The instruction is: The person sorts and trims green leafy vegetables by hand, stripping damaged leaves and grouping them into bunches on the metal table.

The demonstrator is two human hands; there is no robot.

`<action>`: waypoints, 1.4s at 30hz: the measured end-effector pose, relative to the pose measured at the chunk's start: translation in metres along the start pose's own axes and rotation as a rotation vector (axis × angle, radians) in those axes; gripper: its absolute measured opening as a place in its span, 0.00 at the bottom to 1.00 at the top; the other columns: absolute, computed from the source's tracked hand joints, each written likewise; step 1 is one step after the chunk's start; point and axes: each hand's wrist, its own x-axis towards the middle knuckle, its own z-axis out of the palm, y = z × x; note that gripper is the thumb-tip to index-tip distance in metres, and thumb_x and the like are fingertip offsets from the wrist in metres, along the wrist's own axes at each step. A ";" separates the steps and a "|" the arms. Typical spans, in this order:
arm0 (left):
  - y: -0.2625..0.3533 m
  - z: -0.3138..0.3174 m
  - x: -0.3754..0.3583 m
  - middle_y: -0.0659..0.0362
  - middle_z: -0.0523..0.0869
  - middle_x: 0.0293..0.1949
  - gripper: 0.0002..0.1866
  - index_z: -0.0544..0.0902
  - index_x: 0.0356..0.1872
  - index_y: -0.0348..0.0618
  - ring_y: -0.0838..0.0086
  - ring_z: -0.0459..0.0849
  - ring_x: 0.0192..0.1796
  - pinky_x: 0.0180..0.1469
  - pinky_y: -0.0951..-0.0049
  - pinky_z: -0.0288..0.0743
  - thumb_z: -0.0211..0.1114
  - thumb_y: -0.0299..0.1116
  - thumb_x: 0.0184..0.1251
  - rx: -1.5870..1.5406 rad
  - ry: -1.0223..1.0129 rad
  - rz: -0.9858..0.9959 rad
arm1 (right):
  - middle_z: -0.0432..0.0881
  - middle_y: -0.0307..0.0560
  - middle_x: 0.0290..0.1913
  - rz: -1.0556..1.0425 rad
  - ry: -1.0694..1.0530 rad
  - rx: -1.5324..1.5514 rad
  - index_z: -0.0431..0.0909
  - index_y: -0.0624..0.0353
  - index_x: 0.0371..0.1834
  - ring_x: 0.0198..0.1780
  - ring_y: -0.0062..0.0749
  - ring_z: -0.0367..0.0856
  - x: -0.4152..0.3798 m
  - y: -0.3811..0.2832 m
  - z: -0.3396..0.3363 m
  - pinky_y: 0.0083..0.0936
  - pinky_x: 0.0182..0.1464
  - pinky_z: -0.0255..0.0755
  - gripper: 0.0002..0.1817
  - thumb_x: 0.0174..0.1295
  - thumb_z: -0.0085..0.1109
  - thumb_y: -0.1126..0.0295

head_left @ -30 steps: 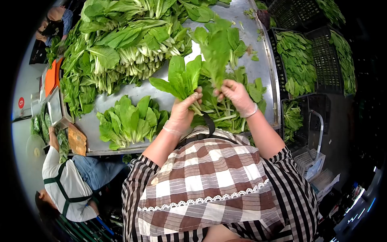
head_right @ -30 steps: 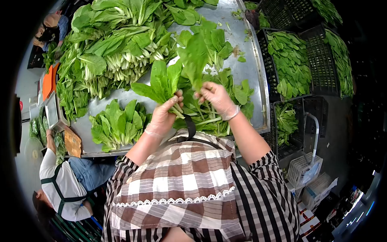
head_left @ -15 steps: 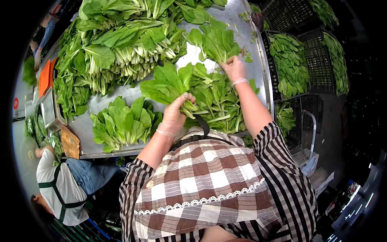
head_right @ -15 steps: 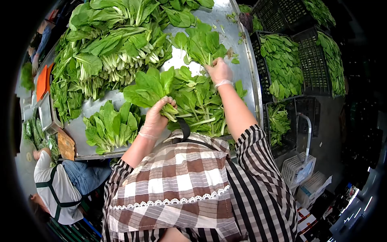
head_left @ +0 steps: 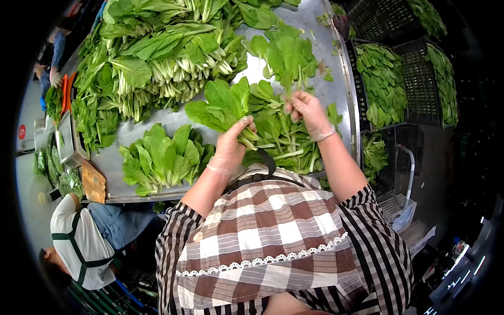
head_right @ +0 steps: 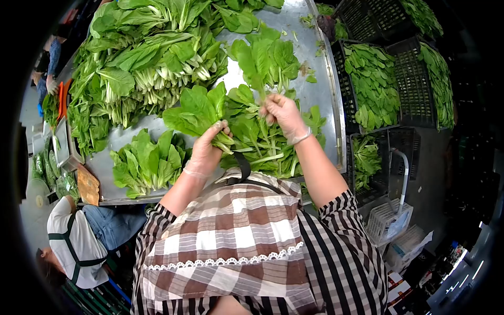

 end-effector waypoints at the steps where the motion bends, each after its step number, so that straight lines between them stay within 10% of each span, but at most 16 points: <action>1: 0.001 0.001 0.000 0.59 0.84 0.42 0.14 0.81 0.49 0.38 0.73 0.80 0.44 0.53 0.68 0.74 0.68 0.34 0.67 0.016 0.008 0.010 | 0.83 0.38 0.30 0.039 -0.073 0.018 0.80 0.63 0.45 0.24 0.16 0.75 -0.003 0.002 0.003 0.13 0.28 0.70 0.10 0.72 0.56 0.66; 8: 0.004 0.018 -0.016 0.55 0.86 0.47 0.20 0.80 0.53 0.33 0.67 0.84 0.52 0.57 0.65 0.77 0.70 0.34 0.64 0.095 -0.122 0.034 | 0.85 0.42 0.31 0.215 -0.485 -0.398 0.84 0.59 0.42 0.29 0.21 0.80 -0.026 0.007 0.041 0.20 0.33 0.75 0.14 0.68 0.60 0.59; 11: -0.003 0.005 -0.011 0.53 0.86 0.45 0.19 0.80 0.51 0.34 0.65 0.85 0.49 0.56 0.62 0.78 0.70 0.33 0.64 0.101 0.002 0.008 | 0.87 0.43 0.32 -0.112 -0.362 -0.755 0.85 0.59 0.38 0.30 0.25 0.82 -0.006 0.003 0.027 0.26 0.37 0.78 0.16 0.64 0.64 0.55; 16: -0.006 -0.005 -0.005 0.53 0.86 0.42 0.16 0.79 0.49 0.36 0.65 0.85 0.45 0.53 0.62 0.79 0.70 0.32 0.64 -0.010 0.069 -0.041 | 0.87 0.46 0.34 -0.141 0.619 -0.924 0.84 0.54 0.35 0.33 0.35 0.85 0.054 0.016 -0.042 0.30 0.36 0.77 0.12 0.56 0.70 0.58; 25: -0.005 -0.005 -0.003 0.54 0.85 0.44 0.21 0.79 0.51 0.35 0.65 0.84 0.49 0.57 0.61 0.77 0.72 0.39 0.64 -0.010 0.015 -0.030 | 0.86 0.44 0.34 -0.219 0.633 -0.513 0.82 0.60 0.41 0.36 0.31 0.82 0.077 0.051 -0.094 0.27 0.40 0.74 0.13 0.57 0.68 0.64; 29: -0.004 -0.004 -0.004 0.54 0.85 0.46 0.23 0.78 0.53 0.34 0.65 0.84 0.51 0.57 0.62 0.78 0.72 0.39 0.64 0.004 0.032 -0.028 | 0.81 0.39 0.29 -0.287 0.558 0.009 0.82 0.62 0.37 0.36 0.18 0.76 0.054 0.039 -0.081 0.20 0.37 0.69 0.06 0.61 0.64 0.72; 42: -0.003 0.001 -0.008 0.56 0.86 0.44 0.20 0.78 0.53 0.36 0.69 0.86 0.45 0.49 0.67 0.80 0.71 0.31 0.63 0.133 0.001 0.035 | 0.85 0.48 0.33 0.012 -0.137 -0.059 0.77 0.66 0.42 0.28 0.25 0.84 -0.049 0.025 0.063 0.20 0.31 0.80 0.06 0.65 0.60 0.77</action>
